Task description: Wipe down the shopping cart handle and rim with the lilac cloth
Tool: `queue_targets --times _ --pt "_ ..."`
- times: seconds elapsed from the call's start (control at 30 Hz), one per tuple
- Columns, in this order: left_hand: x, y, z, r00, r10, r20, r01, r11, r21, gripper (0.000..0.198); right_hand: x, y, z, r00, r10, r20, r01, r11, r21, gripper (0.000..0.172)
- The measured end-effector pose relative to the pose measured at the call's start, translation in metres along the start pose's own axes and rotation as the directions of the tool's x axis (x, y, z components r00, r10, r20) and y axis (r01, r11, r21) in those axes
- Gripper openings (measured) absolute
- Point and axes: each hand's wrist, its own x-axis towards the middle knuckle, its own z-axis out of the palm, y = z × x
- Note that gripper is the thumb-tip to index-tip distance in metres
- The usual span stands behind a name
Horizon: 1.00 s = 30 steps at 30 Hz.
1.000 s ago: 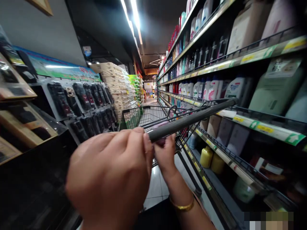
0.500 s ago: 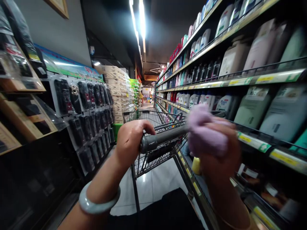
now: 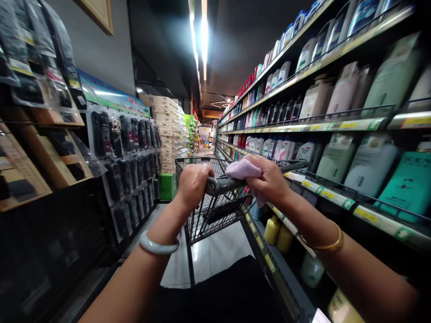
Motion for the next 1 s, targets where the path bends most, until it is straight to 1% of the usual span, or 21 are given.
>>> queue_targets --times 0.1,0.17,0.2,0.27,0.37,0.47,0.6,0.77,0.87,1.0 --pt "-0.004 -0.023 -0.002 0.991 -0.078 -0.107 0.073 0.996 -0.053 0.052 0.013 -0.033 0.019 0.999 -0.012 0.049 0.014 0.999 -0.035 0.016" --pt "-0.007 -0.034 -0.005 0.976 -0.119 -0.184 0.106 0.991 -0.081 0.053 0.023 -0.050 0.033 0.997 -0.066 0.046 0.069 0.996 -0.063 0.022" --pt "-0.009 -0.038 -0.008 0.969 -0.134 -0.209 0.118 0.989 -0.088 0.055 0.027 -0.056 0.038 0.994 -0.100 0.050 0.104 0.992 -0.070 0.025" --pt "-0.010 -0.043 -0.017 0.964 -0.158 -0.215 0.141 0.986 -0.090 0.058 0.032 -0.062 0.047 0.984 -0.160 0.073 0.165 0.983 -0.074 0.028" --pt "-0.007 -0.047 -0.033 0.969 -0.178 -0.173 0.166 0.983 -0.079 0.056 0.036 -0.061 0.053 0.971 -0.220 0.092 0.227 0.971 -0.073 0.033" --pt "-0.003 -0.049 -0.043 0.969 -0.192 -0.158 0.182 0.981 -0.072 0.052 0.036 -0.058 0.059 0.953 -0.300 0.046 0.302 0.951 -0.061 0.040" --pt "-0.006 -0.051 -0.045 0.963 -0.197 -0.184 0.193 0.980 -0.044 0.049 0.032 -0.059 0.065 0.920 -0.392 -0.004 0.390 0.917 -0.082 0.041" --pt "-0.013 -0.050 -0.041 0.958 -0.195 -0.211 0.199 0.980 -0.003 0.050 0.028 -0.055 0.062 0.895 -0.443 -0.045 0.438 0.894 -0.095 0.041" --pt "-0.012 -0.046 -0.036 0.957 -0.201 -0.207 0.211 0.977 0.027 0.050 0.026 -0.046 0.060 0.902 -0.426 -0.066 0.421 0.904 -0.078 0.044" --pt "-0.007 -0.041 -0.019 0.966 -0.195 -0.172 0.211 0.974 0.084 0.050 0.027 -0.017 0.054 0.951 -0.304 -0.065 0.303 0.953 -0.026 0.048"
